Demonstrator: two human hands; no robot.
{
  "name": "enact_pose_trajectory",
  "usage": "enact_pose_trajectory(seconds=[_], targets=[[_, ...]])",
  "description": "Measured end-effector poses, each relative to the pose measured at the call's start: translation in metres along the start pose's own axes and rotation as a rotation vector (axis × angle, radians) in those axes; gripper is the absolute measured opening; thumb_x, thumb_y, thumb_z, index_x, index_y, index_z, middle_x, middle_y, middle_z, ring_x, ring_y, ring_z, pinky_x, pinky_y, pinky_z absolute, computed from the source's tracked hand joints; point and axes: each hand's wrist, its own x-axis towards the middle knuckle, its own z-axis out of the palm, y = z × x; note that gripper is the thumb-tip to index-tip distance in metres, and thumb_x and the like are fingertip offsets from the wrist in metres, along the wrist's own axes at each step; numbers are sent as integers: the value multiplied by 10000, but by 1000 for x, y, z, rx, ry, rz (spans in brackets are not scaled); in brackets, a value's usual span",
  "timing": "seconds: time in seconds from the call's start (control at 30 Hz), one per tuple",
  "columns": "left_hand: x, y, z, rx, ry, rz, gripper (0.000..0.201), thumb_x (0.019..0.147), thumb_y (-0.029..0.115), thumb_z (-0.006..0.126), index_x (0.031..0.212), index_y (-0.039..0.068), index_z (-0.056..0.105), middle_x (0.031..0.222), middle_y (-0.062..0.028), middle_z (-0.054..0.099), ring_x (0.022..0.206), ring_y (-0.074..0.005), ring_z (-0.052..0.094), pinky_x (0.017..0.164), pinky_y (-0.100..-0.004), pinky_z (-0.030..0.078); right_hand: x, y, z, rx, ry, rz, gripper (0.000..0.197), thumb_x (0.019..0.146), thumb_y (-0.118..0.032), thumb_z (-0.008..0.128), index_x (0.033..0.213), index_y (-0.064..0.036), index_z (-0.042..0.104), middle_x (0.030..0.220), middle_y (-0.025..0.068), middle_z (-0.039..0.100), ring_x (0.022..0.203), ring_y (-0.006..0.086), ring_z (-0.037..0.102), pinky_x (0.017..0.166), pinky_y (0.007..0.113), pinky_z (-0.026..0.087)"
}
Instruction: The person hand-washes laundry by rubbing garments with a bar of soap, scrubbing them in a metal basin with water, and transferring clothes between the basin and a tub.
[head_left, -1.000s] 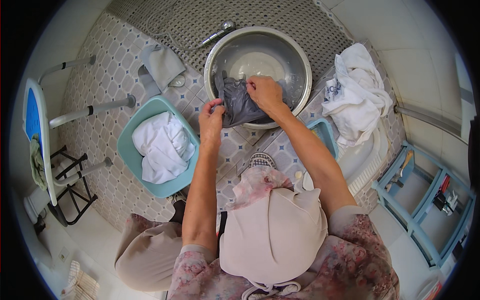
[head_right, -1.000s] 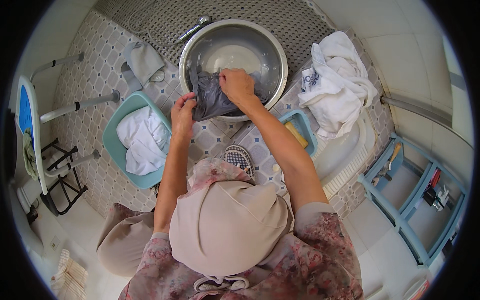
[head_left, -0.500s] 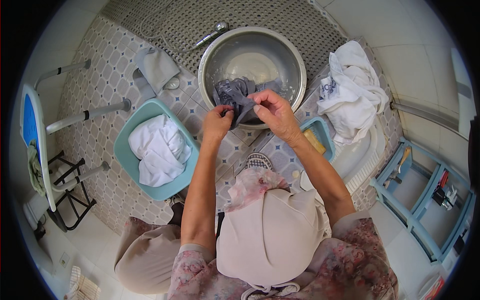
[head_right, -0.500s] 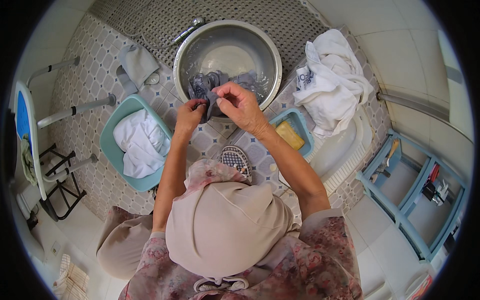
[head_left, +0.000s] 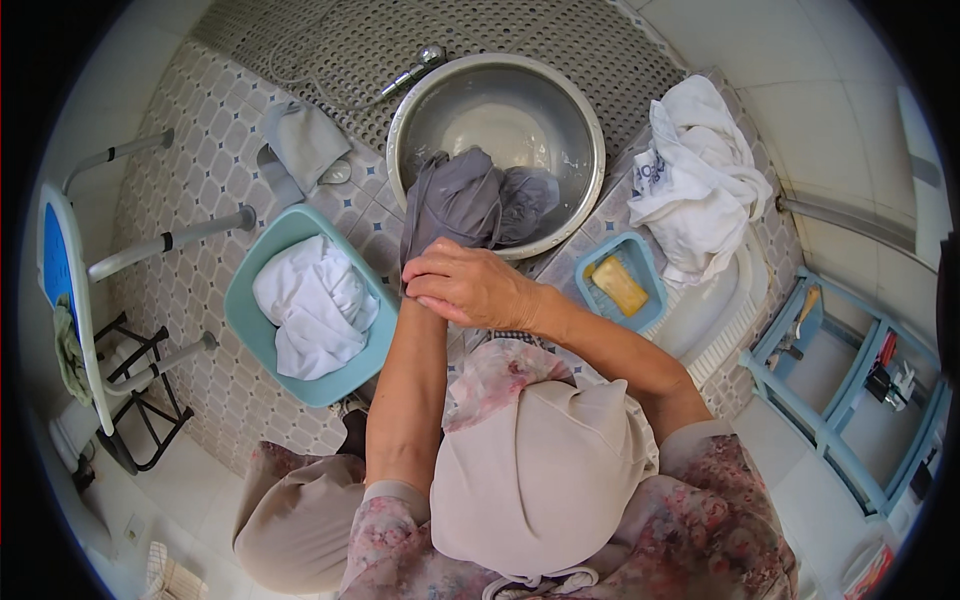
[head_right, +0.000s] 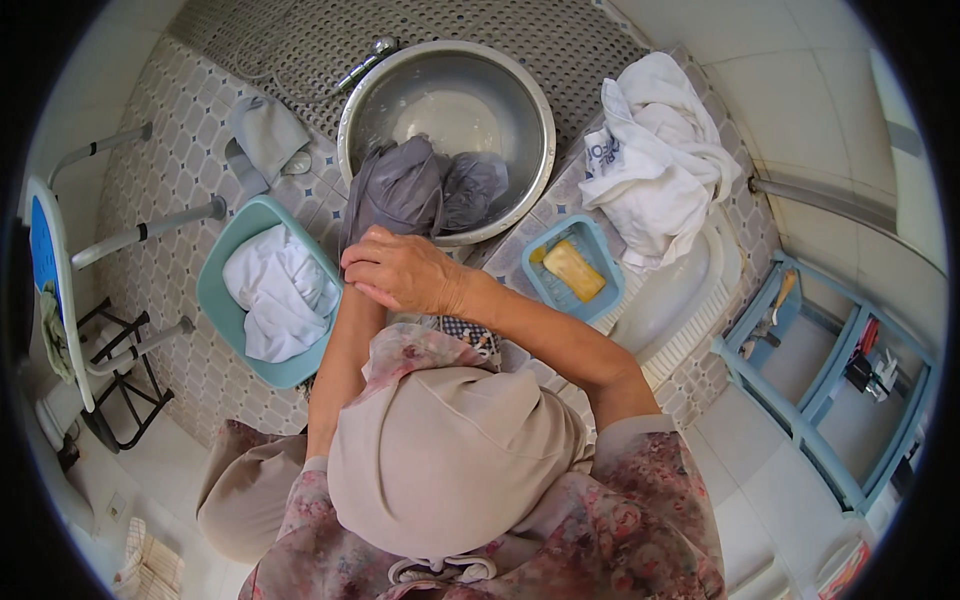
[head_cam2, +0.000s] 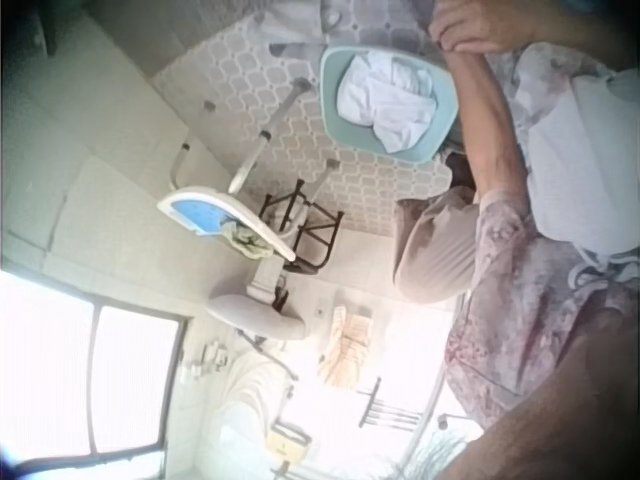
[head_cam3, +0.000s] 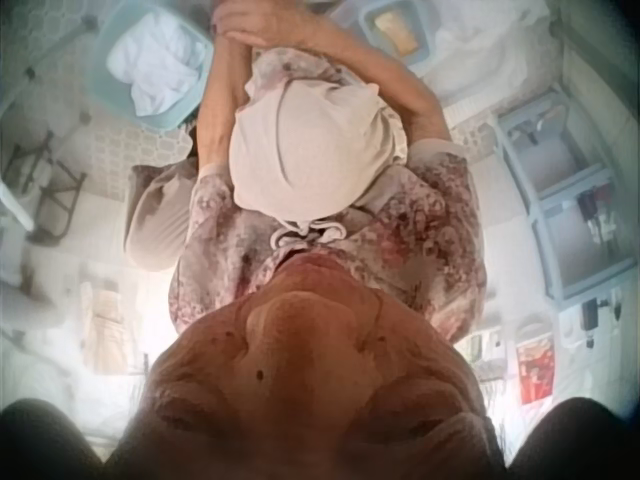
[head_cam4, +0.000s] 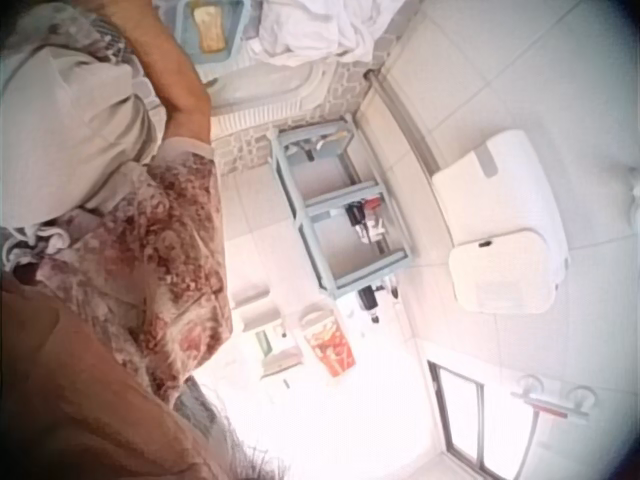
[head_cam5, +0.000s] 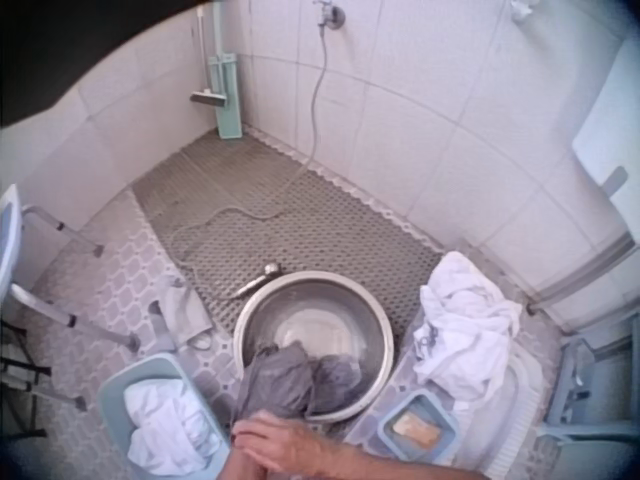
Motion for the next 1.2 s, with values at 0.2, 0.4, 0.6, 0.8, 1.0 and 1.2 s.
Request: enact_pose_trajectory(seconds=[0.2,0.4,0.6,0.8,1.0,1.2], targets=[[-3,37,12,-351,-48,118,407,1018,262,359,1342,38,463,1302,-120,566,1139,-250,573,990,-359,474,-50,-4,-58,-268,274,269,195,770,-11,664,961,-52,661,993,85,656,923,290,612,806,361,516],[-4,35,13,-841,-101,-75,433,1026,249,304,1377,17,407,1347,-139,528,1194,-258,546,1055,-346,430,-165,-18,-105,-476,400,873,208,788,-7,644,991,-54,651,975,112,668,856,301,616,771,378,516],[-4,36,15,-774,-167,-92,434,1018,235,318,1377,7,405,1342,-146,531,1189,-256,549,1052,-345,432,-214,-25,-105,-749,42,923,482,760,-85,690,1218,-83,541,1131,116,613,1056,303,543,895,404,461],[-10,48,15,-629,-140,-40,435,1011,224,330,1376,-1,404,1337,-153,534,1186,-255,551,1050,-343,434,-213,-15,-83,-790,-119,998,698,732,-66,705,1367,-97,419,1260,147,520,1093,330,510,916,420,442],[-15,32,13,-831,-148,13,469,1006,220,295,1421,8,345,1433,-145,443,1281,-284,469,1110,-391,366,-218,-1,-76,-850,-130,1044,716,739,-6,625,1406,-121,392,1105,143,513,1007,340,518,886,448,438],[-17,28,12,-1087,-133,-155,478,1008,231,297,1436,22,338,1450,-138,429,1298,-301,454,1120,-402,353,-217,-1,-81,-767,-65,1161,711,759,66,561,1412,-157,390,1054,164,531,937,367,554,823,461,474]])
